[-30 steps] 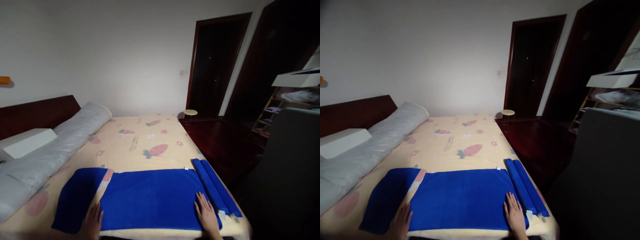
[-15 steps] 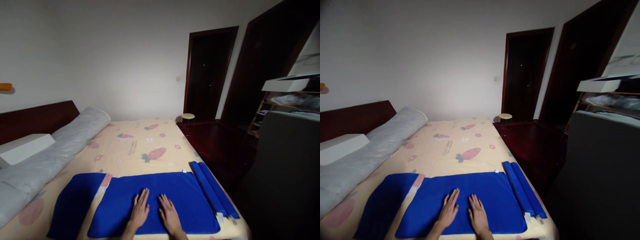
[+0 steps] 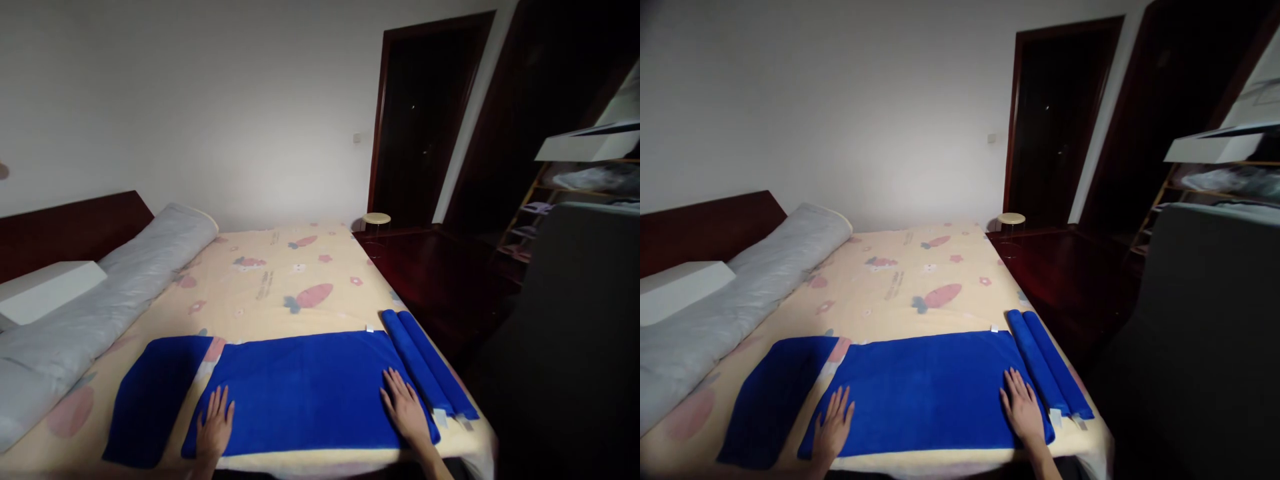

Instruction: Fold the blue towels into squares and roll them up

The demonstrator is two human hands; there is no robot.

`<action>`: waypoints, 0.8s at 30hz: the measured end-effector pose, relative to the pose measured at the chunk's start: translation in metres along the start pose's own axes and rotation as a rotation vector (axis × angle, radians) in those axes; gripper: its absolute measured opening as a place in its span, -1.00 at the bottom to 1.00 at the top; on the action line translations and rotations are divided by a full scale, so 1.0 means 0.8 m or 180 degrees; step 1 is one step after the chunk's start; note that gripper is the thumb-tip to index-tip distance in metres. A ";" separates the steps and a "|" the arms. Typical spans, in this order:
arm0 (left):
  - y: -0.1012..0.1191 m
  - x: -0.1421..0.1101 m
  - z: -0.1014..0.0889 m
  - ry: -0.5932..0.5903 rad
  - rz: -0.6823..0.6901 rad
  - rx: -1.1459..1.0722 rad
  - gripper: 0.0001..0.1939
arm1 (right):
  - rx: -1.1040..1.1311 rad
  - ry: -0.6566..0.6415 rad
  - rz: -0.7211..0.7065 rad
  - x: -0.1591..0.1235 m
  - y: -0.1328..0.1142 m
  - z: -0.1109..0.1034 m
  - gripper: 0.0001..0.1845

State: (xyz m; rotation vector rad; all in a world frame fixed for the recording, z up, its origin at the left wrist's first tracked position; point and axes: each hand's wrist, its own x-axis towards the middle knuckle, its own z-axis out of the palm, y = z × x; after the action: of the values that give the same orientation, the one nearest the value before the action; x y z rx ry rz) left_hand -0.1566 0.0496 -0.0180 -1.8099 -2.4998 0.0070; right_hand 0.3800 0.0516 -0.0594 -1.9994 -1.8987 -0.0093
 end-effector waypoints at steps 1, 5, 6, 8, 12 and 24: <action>-0.016 0.003 0.001 0.0056 -0.0110 0.0049 -0.45 | -0.0037 0.0054 0.0065 0.000 0.004 0.003 -0.33; -0.013 0.009 -0.012 0.0509 0.0063 0.0069 -0.44 | 0.0017 -0.0114 0.0016 0.010 -0.035 0.006 -0.34; 0.004 0.009 -0.020 0.0566 0.0238 -0.0001 -0.44 | 0.0097 -0.0236 -0.0098 0.014 -0.054 0.004 -0.34; 0.051 0.008 -0.035 0.0523 0.0700 -0.0210 -0.45 | 0.0292 -0.0526 -0.0363 0.021 -0.098 -0.002 -0.35; 0.164 -0.006 -0.048 0.0098 0.1668 -0.0683 -0.44 | 0.0672 -0.1066 -0.0866 0.029 -0.188 -0.010 -0.37; 0.167 -0.002 -0.017 -0.0160 0.1004 -0.0422 -0.45 | 0.0315 -0.0823 -0.0666 0.053 -0.128 -0.004 -0.37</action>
State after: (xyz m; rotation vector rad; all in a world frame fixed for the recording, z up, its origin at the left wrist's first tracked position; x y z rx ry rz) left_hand -0.0285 0.0898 -0.0090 -2.2653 -2.2659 -0.1033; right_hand 0.2855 0.0929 -0.0179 -1.8006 -2.2143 0.2945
